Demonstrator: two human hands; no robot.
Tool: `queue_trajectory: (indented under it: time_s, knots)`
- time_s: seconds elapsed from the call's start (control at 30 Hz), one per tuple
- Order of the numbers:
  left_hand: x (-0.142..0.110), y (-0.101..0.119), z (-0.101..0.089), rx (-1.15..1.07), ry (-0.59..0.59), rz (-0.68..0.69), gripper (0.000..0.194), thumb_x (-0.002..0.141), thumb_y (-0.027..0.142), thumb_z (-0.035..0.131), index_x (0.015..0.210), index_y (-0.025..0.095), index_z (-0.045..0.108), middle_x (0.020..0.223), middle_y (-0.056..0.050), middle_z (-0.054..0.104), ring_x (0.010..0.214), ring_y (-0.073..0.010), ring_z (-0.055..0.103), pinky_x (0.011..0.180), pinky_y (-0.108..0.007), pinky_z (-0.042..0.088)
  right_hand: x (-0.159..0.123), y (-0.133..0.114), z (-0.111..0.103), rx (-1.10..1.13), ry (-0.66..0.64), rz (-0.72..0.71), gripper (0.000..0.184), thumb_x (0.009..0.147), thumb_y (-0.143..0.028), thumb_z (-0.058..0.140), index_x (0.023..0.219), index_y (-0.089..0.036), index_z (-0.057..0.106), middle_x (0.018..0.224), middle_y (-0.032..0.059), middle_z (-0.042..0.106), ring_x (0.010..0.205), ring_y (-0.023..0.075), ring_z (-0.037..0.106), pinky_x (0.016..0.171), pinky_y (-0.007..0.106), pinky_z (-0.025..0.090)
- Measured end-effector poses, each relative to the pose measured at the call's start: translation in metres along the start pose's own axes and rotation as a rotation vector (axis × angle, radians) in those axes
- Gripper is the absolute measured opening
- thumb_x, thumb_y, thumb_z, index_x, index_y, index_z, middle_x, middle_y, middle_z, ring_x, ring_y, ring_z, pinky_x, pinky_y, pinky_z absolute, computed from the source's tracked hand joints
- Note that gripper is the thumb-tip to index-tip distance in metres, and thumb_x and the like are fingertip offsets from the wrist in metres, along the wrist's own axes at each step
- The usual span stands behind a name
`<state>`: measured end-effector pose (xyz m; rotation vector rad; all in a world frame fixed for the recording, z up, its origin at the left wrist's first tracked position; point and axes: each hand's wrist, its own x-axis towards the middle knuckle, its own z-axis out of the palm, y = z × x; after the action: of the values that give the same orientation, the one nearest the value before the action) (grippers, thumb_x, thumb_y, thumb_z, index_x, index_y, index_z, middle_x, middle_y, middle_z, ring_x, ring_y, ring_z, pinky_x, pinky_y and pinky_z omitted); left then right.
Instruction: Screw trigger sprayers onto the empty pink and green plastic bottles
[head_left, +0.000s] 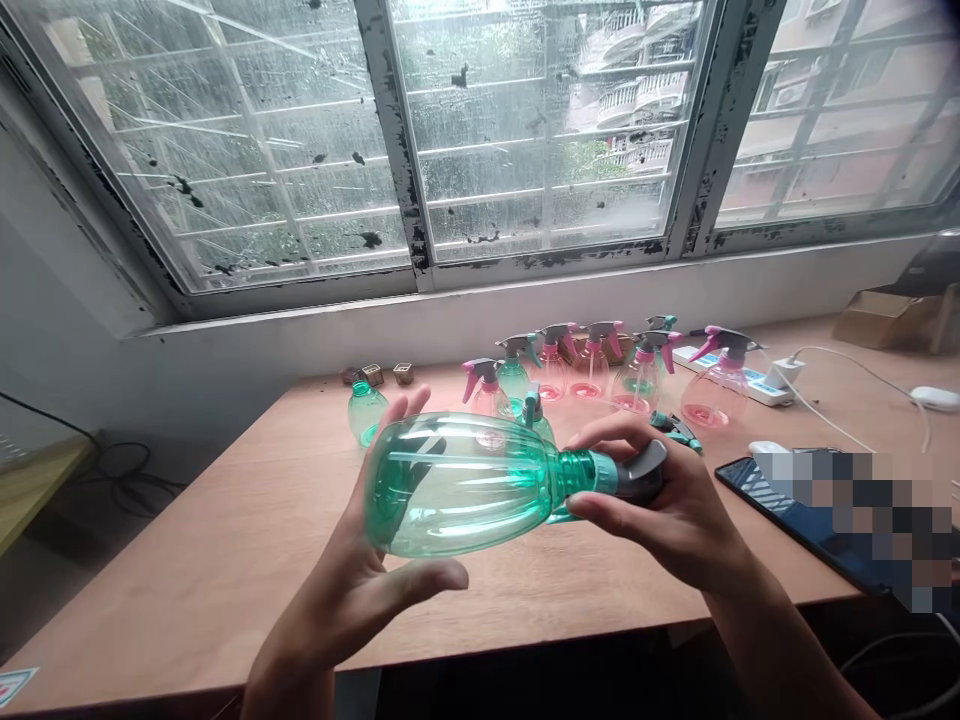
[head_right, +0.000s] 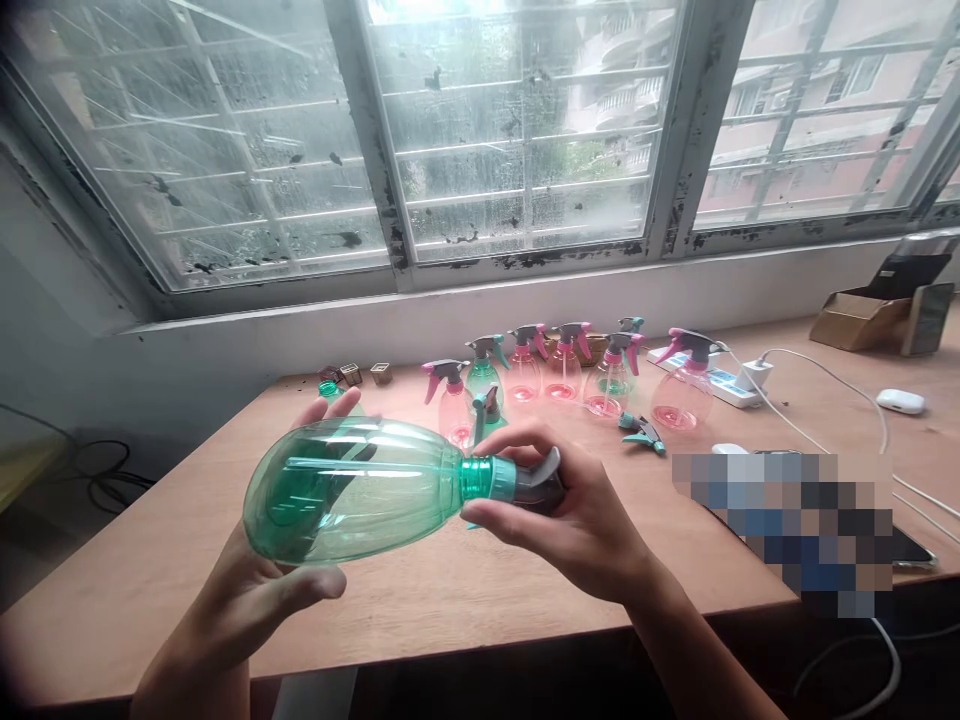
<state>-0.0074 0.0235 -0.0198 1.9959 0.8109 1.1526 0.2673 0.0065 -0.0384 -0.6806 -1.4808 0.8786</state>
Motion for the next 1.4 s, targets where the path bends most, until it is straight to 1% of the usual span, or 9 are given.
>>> queue_trajectory:
  time_s: [0.1, 0.2, 0.3, 0.4, 0.57, 0.73, 0.9, 1.2, 1.4]
  knots:
    - [0.0008, 0.0004, 0.0024, 0.021, 0.024, 0.075, 0.111, 0.075, 0.037, 0.091, 0.159, 0.055, 0.02, 0.176, -0.001, 0.015, 0.153, -0.043, 0.034, 0.119, -0.064, 0.041, 0.0015, 0.0009, -0.0017, 0.026, -0.014, 0.025, 0.025, 0.085, -0.023, 0.086, 0.104, -0.025, 0.07, 0.075, -0.0023, 0.072, 0.057, 0.0137, 0.068, 0.05, 0.021, 0.059]
    - [-0.0004, -0.0026, 0.0045, 0.104, 0.037, 0.146, 0.117, 0.077, 0.026, 0.089, 0.158, 0.059, 0.012, 0.176, -0.001, 0.015, 0.158, -0.04, 0.026, 0.12, -0.065, 0.038, 0.002, 0.0019, -0.003, 0.061, -0.002, 0.061, 0.026, 0.085, -0.028, 0.087, 0.105, -0.023, 0.07, 0.078, -0.0012, 0.073, 0.061, 0.0151, 0.071, 0.057, 0.024, 0.065]
    - [-0.0024, -0.0058, 0.0051, 0.136, 0.042, 0.14, 0.111, 0.088, 0.021, 0.079, 0.16, 0.056, 0.002, 0.177, -0.004, 0.011, 0.16, -0.0379, 0.019, 0.12, -0.066, 0.033, 0.0018, 0.0025, -0.0029, 0.035, 0.02, 0.067, 0.028, 0.084, -0.029, 0.087, 0.105, -0.023, 0.07, 0.078, -0.0012, 0.073, 0.06, 0.0145, 0.071, 0.055, 0.023, 0.065]
    - [-0.0031, -0.0058, 0.0052, 0.103, 0.025, 0.116, 0.104, 0.094, 0.02, 0.071, 0.159, 0.057, -0.001, 0.177, -0.003, 0.004, 0.16, -0.0364, 0.02, 0.12, -0.065, 0.033, 0.0016, 0.0026, -0.0017, -0.011, 0.009, 0.032, 0.027, 0.084, -0.025, 0.087, 0.105, -0.024, 0.07, 0.077, -0.0025, 0.074, 0.059, 0.0138, 0.07, 0.051, 0.02, 0.061]
    - [-0.0025, -0.0026, 0.0037, 0.071, 0.005, 0.091, 0.125, 0.078, 0.025, 0.088, 0.16, 0.056, -0.001, 0.177, -0.001, 0.0, 0.161, -0.039, 0.014, 0.125, -0.065, 0.021, 0.0007, 0.0032, 0.0014, -0.023, 0.002, 0.01, 0.029, 0.084, -0.019, 0.086, 0.106, -0.026, 0.069, 0.078, -0.0026, 0.074, 0.06, 0.0135, 0.07, 0.049, 0.019, 0.056]
    - [-0.0038, -0.0037, 0.0017, 0.082, 0.02, 0.019, 0.104, 0.088, 0.035, 0.078, 0.163, 0.051, 0.008, 0.177, 0.002, 0.002, 0.162, -0.04, 0.005, 0.127, -0.066, 0.014, 0.0007, 0.0048, 0.0032, -0.052, 0.002, -0.014, 0.031, 0.083, -0.017, 0.087, 0.106, -0.026, 0.069, 0.078, -0.003, 0.072, 0.058, 0.0121, 0.065, 0.047, 0.018, 0.052]
    - [-0.0034, -0.0035, 0.0019, 0.102, 0.043, 0.005, 0.1, 0.088, 0.036, 0.078, 0.163, 0.048, 0.013, 0.177, 0.002, 0.007, 0.161, -0.0397, 0.013, 0.129, -0.06, 0.021, 0.0014, 0.0055, 0.0027, -0.028, -0.026, -0.017, 0.032, 0.085, -0.015, 0.085, 0.108, -0.028, 0.068, 0.08, -0.0037, 0.074, 0.063, 0.0121, 0.069, 0.05, 0.017, 0.053]
    - [-0.0015, -0.0015, 0.001, 0.121, 0.026, 0.003, 0.094, 0.09, 0.036, 0.077, 0.163, 0.046, 0.017, 0.177, 0.002, 0.005, 0.156, -0.0362, 0.028, 0.127, -0.051, 0.031, 0.0022, 0.006, 0.0029, -0.037, -0.037, -0.012, 0.03, 0.086, -0.015, 0.084, 0.107, -0.028, 0.068, 0.078, -0.0055, 0.072, 0.058, 0.0085, 0.063, 0.049, 0.014, 0.05]
    - [-0.0007, -0.0037, 0.0013, 0.105, 0.034, -0.015, 0.101, 0.09, 0.037, 0.077, 0.164, 0.046, 0.01, 0.177, 0.0, 0.01, 0.155, -0.0353, 0.03, 0.127, -0.052, 0.032, 0.0034, 0.0058, 0.0026, -0.033, -0.045, 0.013, 0.028, 0.086, -0.017, 0.084, 0.106, -0.029, 0.068, 0.08, -0.0062, 0.073, 0.061, 0.0079, 0.067, 0.051, 0.012, 0.052]
